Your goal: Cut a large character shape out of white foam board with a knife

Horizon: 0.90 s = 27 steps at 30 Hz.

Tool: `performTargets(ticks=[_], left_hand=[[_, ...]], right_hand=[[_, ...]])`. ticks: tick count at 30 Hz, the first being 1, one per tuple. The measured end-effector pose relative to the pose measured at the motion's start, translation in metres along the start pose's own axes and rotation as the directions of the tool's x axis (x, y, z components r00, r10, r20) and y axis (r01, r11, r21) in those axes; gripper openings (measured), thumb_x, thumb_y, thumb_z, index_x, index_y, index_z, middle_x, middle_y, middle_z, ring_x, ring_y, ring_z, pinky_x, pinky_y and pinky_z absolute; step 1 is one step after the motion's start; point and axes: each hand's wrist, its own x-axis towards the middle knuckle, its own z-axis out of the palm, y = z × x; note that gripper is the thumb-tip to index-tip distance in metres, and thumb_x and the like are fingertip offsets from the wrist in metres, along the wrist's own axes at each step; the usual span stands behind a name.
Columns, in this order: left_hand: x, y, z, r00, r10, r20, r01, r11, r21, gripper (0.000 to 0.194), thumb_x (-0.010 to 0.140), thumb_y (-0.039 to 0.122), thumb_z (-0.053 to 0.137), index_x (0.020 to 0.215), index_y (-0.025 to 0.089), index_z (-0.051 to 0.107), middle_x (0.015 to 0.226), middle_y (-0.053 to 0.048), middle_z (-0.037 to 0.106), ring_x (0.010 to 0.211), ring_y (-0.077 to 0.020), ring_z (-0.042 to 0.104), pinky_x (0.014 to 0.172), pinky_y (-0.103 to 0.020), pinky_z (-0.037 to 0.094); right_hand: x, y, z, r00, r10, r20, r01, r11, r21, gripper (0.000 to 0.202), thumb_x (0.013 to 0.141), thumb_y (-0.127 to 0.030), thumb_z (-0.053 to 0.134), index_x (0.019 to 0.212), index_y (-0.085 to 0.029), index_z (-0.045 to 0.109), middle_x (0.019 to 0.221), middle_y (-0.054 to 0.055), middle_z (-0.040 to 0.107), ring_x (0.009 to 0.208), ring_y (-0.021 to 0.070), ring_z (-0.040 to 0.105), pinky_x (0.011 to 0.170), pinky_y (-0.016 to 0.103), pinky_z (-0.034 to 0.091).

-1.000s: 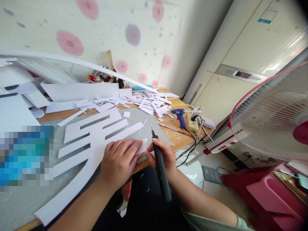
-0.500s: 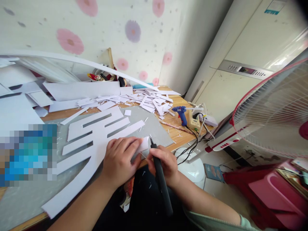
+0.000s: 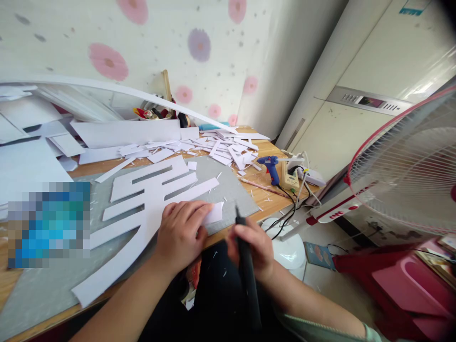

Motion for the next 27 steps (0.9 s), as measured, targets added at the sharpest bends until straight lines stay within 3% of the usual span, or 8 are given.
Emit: performTargets(ticks=[4,6,9,11,16,27], left_hand=[[0.002,0.003,-0.003,1.0,-0.021,-0.001,0.021,1.0,0.007,0.03,0.083,0.019,0.062,0.113,0.018,0.064,0.104,-0.007,0.071,0.092,-0.0262,0.065,0.084,-0.043,0.041],[0.002,0.004,-0.004,1.0,-0.01,-0.002,0.01,1.0,-0.001,0.031,0.086,0.029,0.064,0.115,0.017,0.064,0.104,-0.008,0.071,0.091,-0.0268,0.065,0.083,-0.044,0.041],[0.002,0.002,-0.004,1.0,0.003,0.0,-0.003,1.0,-0.002,0.031,0.09,0.034,0.061,0.116,0.017,0.063,0.105,-0.009,0.071,0.092,-0.0269,0.065,0.083,-0.043,0.04],[0.001,0.001,-0.004,1.0,-0.004,0.004,0.004,1.0,0.008,0.028,0.092,0.033,0.059,0.115,0.018,0.063,0.104,-0.008,0.071,0.092,-0.0262,0.065,0.083,-0.043,0.04],[0.001,0.0,-0.003,1.0,0.007,0.001,-0.007,1.0,0.023,0.026,0.094,0.033,0.056,0.114,0.017,0.063,0.104,-0.009,0.072,0.093,-0.0263,0.066,0.085,-0.042,0.04],[0.0,-0.001,-0.004,1.0,0.023,-0.008,-0.023,0.999,0.026,0.026,0.094,0.032,0.057,0.115,0.018,0.062,0.104,-0.009,0.072,0.092,-0.0261,0.066,0.083,-0.042,0.04]], right_hand=[[0.004,0.026,-0.003,0.986,0.159,-0.051,-0.165,0.976,-0.14,0.066,0.083,-0.013,0.069,0.141,-0.03,0.044,0.101,0.006,0.065,0.09,0.0217,0.066,0.08,0.041,0.057],[0.006,0.031,-0.001,0.965,0.264,-0.008,-0.264,0.962,-0.076,0.065,0.084,-0.018,0.07,0.141,-0.03,0.043,0.106,0.008,0.065,0.095,0.0224,0.066,0.084,0.043,0.057],[0.007,0.024,0.006,0.938,0.346,-0.002,-0.343,0.932,0.12,0.056,0.088,-0.018,0.063,0.139,-0.031,0.042,0.099,0.005,0.064,0.086,0.018,0.067,0.076,0.036,0.058],[0.008,0.015,0.011,0.941,0.339,-0.016,-0.331,0.926,0.179,0.054,0.088,-0.018,0.064,0.136,-0.03,0.043,0.092,0.002,0.062,0.079,0.0156,0.066,0.071,0.032,0.058],[0.01,0.001,0.019,0.969,0.245,-0.041,-0.238,0.962,0.132,0.057,0.082,-0.011,0.068,0.132,-0.028,0.047,0.084,-0.001,0.061,0.068,0.012,0.063,0.067,0.027,0.056],[0.0,0.005,0.018,0.986,0.149,-0.072,-0.142,0.985,0.094,0.06,0.082,-0.005,0.063,0.135,-0.028,0.05,0.087,0.002,0.066,0.073,0.0154,0.064,0.069,0.031,0.057]])
